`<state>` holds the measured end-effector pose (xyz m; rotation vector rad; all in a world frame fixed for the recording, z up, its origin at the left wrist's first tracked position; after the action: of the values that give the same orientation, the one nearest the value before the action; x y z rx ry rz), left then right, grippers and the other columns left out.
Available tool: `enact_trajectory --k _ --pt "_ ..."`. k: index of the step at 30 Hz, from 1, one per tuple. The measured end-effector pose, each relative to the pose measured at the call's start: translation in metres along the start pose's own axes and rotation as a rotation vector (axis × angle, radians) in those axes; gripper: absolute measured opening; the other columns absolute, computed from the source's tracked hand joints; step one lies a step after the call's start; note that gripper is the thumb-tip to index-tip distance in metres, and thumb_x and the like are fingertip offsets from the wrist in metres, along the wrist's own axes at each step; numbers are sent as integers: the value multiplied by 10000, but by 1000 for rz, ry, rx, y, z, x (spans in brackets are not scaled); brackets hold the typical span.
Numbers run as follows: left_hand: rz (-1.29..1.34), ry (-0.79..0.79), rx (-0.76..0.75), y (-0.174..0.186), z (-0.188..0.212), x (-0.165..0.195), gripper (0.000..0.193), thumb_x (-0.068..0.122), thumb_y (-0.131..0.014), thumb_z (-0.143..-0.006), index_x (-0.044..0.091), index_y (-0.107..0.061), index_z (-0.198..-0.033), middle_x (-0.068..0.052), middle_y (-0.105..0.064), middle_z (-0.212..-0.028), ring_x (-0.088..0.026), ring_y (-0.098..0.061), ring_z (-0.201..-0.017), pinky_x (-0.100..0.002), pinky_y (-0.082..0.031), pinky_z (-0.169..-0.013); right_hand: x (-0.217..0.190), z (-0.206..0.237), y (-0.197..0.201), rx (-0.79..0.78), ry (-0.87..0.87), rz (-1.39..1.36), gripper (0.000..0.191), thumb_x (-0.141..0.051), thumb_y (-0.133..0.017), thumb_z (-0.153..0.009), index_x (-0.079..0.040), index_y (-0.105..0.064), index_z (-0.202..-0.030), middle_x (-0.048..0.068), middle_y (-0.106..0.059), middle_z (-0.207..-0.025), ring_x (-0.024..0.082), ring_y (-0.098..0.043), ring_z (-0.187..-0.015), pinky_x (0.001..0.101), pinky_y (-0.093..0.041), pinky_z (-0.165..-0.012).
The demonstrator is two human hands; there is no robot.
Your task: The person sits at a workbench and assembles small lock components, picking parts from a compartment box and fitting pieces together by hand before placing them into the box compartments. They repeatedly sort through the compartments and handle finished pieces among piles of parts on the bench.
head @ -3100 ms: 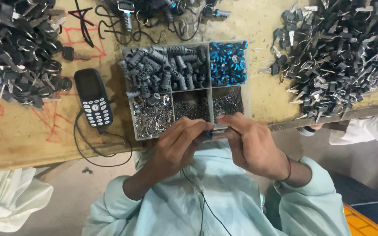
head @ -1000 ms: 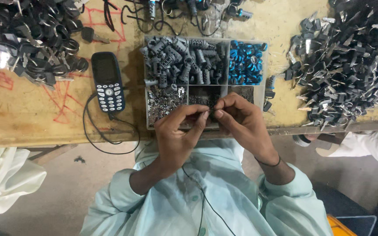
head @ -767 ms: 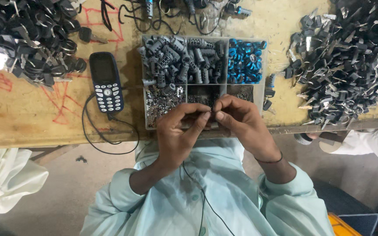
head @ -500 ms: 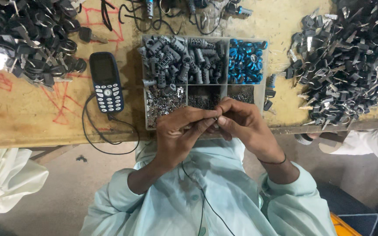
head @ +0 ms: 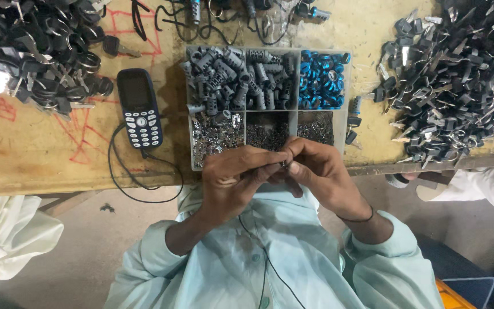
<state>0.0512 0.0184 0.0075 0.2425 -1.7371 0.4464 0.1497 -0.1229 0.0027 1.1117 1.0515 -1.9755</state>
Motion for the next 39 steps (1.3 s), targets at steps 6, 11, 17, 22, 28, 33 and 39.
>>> enact_trajectory --k 6,11,17,22,28,33,39 --pt "65 -18 -33 -4 1 5 201 22 -689 -1032 78 -724 -1222 -77 -763 -1071 -146 -786 -933 -264 -673 -833 -8 3 -4 57 110 215 119 -97 -580 -1075 4 -610 -1128 60 -610 -1035 97 -619 -812 243 -532 -661" --pt "-206 5 36 -3 2 14 136 14 -709 -990 32 -724 -1124 -78 -756 -999 -133 -771 -896 -259 -634 -759 -40 13 -13 198 491 973 125 -77 -681 -1004 -47 -599 -1093 28 -604 -1057 95 -654 -876 248 -563 -706" --pt "63 388 -85 -1 0 -12 94 60 -723 -965 -7 -727 -1030 -36 -696 -899 -66 -685 -747 -214 -557 -641 -11 -10 1 93 -242 -211 200 -46 -676 -968 -100 -588 -1139 78 -581 -965 158 -630 -713 298 -531 -575" --pt "46 424 -46 -2 -1 -23 114 62 -733 -936 -11 -732 -1022 -30 -717 -865 -55 -704 -743 -210 -583 -667 -49 2 26 187 131 1483 186 -129 -726 -875 -101 -637 -1036 95 -609 -938 304 -664 -774 431 -498 -608" --pt "-32 356 -58 -10 -9 -23 96 40 -733 -920 -9 -739 -1003 -36 -720 -876 -71 -728 -736 -207 -590 -665 -34 12 54 302 100 1481 134 -110 -685 -951 -57 -612 -1051 124 -598 -907 365 -646 -784 479 -477 -633" --pt "-148 194 -41 -14 -8 -14 98 69 -720 -957 11 -724 -1036 -37 -718 -968 -71 -715 -801 -208 -603 -704 -41 16 55 372 54 796 107 -64 -686 -967 -32 -646 -1061 81 -611 -938 180 -631 -706 304 -504 -612" --pt "351 502 -1 -31 3 -37 160 91 -674 -1030 -44 -691 -1114 -61 -719 -1001 -78 -688 -901 -249 -603 -807 -34 25 4 389 297 806 137 -30 -760 -914 8 -670 -1010 71 -645 -991 93 -688 -782 237 -565 -662"
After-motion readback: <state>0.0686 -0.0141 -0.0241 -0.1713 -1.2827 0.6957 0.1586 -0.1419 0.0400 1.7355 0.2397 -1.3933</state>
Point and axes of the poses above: each hand's wrist, its own z-axis away from the middle knuckle, its own y-axis out of the back of the hand, x = y × z, the point moved 6 cm from there along -z, towards the middle knuckle
